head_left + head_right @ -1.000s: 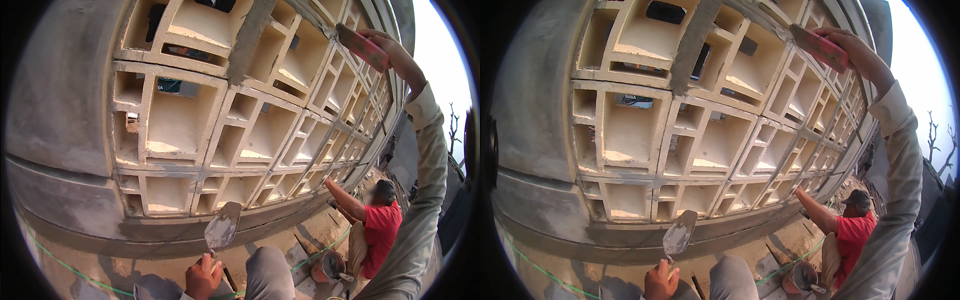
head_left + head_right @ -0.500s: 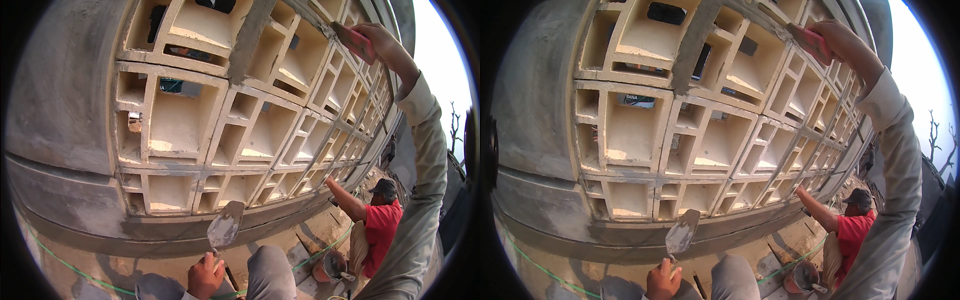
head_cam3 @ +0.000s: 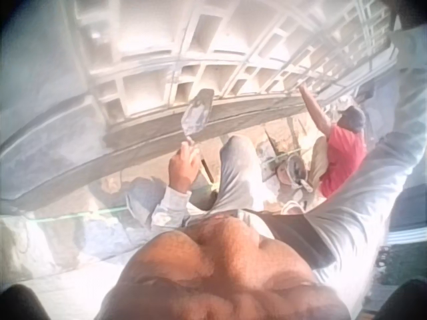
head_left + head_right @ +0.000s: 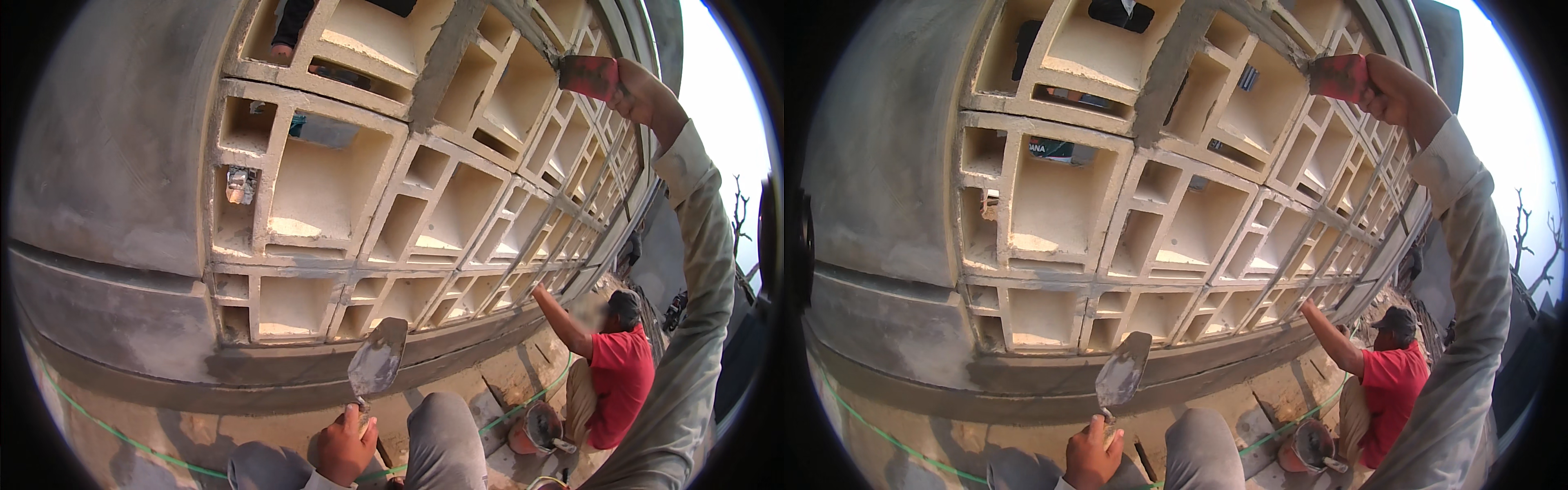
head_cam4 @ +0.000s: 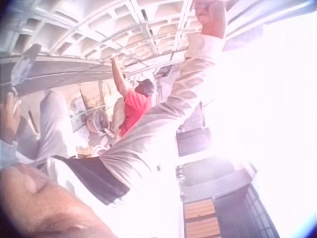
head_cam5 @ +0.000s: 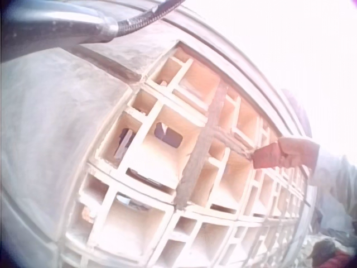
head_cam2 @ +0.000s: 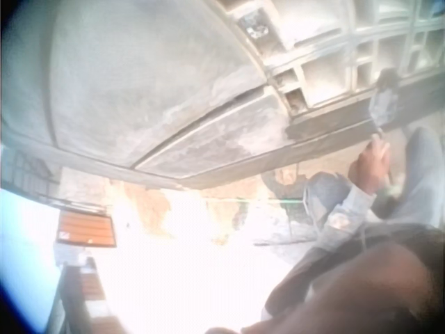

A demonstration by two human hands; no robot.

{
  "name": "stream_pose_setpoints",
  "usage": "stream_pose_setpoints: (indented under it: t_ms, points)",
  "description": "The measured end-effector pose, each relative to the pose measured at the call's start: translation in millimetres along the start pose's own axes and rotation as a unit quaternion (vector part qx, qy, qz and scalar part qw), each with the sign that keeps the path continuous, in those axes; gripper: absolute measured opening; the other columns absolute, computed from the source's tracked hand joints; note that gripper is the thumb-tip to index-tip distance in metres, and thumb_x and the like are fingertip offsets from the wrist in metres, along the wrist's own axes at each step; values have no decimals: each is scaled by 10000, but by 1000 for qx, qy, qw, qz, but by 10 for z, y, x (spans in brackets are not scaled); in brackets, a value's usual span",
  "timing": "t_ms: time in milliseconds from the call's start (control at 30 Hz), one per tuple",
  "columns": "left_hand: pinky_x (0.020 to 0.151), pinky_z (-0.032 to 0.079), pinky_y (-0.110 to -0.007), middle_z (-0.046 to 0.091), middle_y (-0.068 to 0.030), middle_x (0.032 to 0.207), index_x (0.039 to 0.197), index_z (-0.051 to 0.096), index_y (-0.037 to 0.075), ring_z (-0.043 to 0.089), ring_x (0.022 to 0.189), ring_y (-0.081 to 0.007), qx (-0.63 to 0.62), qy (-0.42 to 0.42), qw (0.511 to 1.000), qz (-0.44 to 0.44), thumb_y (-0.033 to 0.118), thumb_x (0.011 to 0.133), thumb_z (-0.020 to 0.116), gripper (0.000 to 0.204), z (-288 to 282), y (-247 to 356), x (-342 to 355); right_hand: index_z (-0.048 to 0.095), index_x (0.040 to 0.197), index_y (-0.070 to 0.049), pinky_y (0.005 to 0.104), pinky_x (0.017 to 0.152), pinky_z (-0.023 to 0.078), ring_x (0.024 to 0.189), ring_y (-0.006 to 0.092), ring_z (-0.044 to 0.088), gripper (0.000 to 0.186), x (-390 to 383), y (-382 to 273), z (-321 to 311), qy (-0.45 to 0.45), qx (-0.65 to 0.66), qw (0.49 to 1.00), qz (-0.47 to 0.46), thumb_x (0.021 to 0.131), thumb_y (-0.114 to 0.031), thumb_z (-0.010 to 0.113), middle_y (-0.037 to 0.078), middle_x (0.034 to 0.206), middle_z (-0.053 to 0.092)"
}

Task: The person applies cement mortar to the joints of a lattice wall using a trowel and a pink float. They scoop mortar from a bucket and spread it into the gaps between the blocks, smoothing the surface as they work.

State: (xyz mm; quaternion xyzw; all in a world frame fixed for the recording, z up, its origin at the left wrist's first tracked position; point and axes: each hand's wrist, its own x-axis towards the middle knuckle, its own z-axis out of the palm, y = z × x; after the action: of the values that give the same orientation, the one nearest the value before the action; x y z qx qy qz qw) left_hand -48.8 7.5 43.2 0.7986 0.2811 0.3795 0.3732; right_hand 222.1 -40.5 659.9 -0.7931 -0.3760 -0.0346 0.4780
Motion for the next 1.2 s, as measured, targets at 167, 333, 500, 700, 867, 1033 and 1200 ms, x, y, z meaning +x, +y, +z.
stream_pose_setpoints:
  t_ms: [167,333,500,700,867,1033,1200]
  points:
    - [608,539,-490,697,-210,839,1101,572,14,679,709,-423,-31,5,999,17,216,886,705,323,-108,26,1,577,947,-94,99,305,248,492,14,432,194,63,5,23,-50,74,996,22,994,-149,396,21,727,534]
    - [675,544,-503,710,-213,941,1106,568,38,683,823,-426,-65,-14,998,-3,183,895,692,285,-201,43,-41,580,965,-91,95,306,262,518,19,451,205,66,66,53,-62,131,989,9,1022,-151,392,31,753,538]
    - [677,536,-516,703,-227,915,1120,561,29,675,820,-446,-60,3,998,4,196,887,696,317,-184,-26,-79,572,984,-67,89,312,270,520,21,460,211,28,69,123,-81,134,987,-20,1036,-142,382,35,772,541]
    - [604,532,-493,686,-215,819,1082,569,12,675,707,-426,-19,1,1000,8,211,891,703,306,-189,-35,-48,553,1054,-19,97,319,263,534,11,440,217,61,-12,139,-92,158,983,-14,1045,-128,367,80,842,559]
    - [607,533,-499,682,-218,808,1078,570,11,674,701,-427,-23,-10,1000,7,223,887,708,317,-196,-2,-66,513,1031,-21,117,326,234,581,16,424,223,-247,-328,462,-141,166,976,-15,1077,-179,363,83,863,514]
    - [613,531,-514,680,-237,794,1105,568,13,672,702,-451,4,-17,1000,14,238,870,720,359,-157,40,-71,494,1228,34,107,370,296,604,24,445,285,-272,-363,256,-217,218,950,-44,1076,-188,399,121,936,536]
    - [699,532,-520,706,-229,942,1116,553,23,672,848,-448,-89,-32,994,62,172,906,668,282,-228,132,-48,587,1202,5,127,371,321,540,26,450,272,-316,55,-422,-67,88,977,-180,1068,-198,465,43,826,591]
